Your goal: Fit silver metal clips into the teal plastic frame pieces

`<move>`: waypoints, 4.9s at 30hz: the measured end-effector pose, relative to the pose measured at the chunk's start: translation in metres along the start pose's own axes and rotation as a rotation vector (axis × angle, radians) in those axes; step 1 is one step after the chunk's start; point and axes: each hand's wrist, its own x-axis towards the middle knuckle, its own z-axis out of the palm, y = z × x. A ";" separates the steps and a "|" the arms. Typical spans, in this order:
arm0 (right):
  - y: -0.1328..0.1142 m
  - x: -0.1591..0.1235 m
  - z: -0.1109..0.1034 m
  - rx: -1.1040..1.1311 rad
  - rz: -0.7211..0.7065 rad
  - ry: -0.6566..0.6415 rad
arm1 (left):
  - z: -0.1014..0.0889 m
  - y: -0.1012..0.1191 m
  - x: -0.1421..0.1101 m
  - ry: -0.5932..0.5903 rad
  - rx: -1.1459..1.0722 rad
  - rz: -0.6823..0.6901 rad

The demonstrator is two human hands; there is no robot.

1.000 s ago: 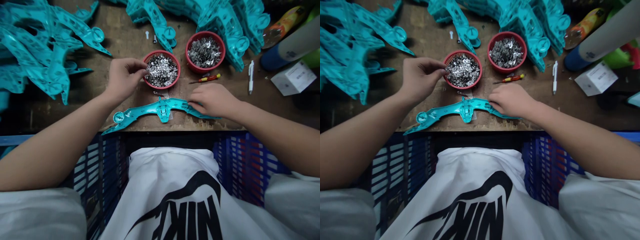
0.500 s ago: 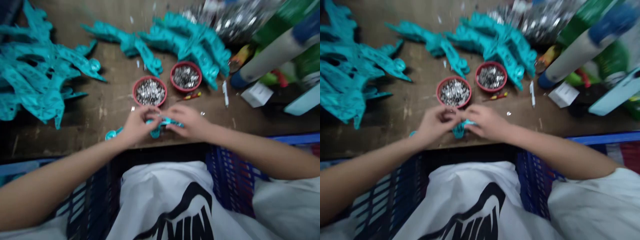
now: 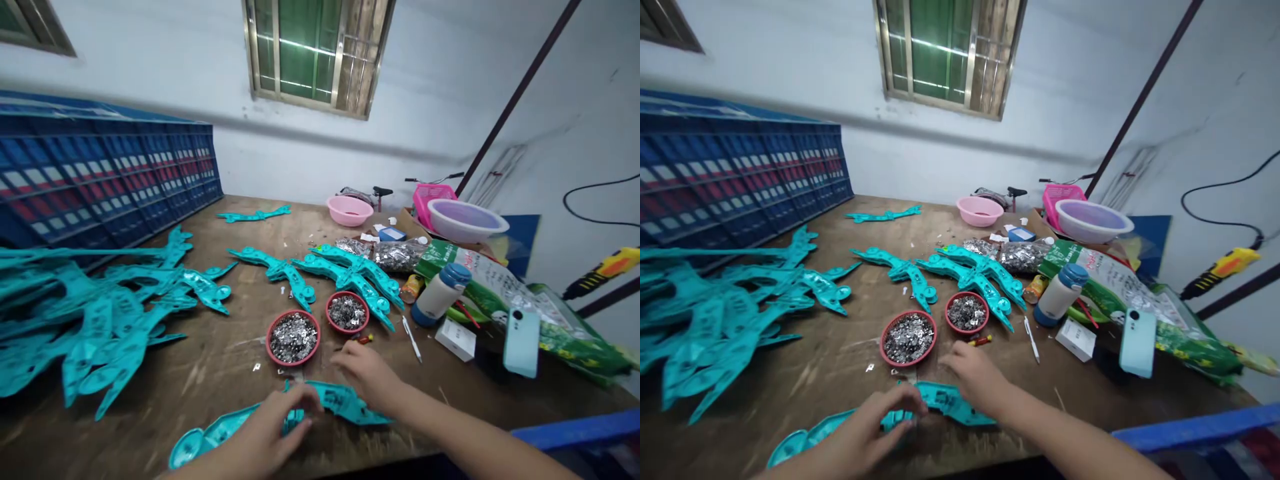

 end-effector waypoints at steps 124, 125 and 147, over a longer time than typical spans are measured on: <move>-0.053 0.022 -0.037 -0.337 0.227 -0.599 | -0.028 0.012 -0.002 0.040 0.914 0.213; -0.055 0.022 -0.035 -0.348 0.212 -0.607 | -0.026 0.010 -0.002 0.029 0.903 0.211; -0.064 0.017 -0.018 -0.412 0.124 -0.691 | -0.018 0.011 0.009 -0.160 0.946 0.044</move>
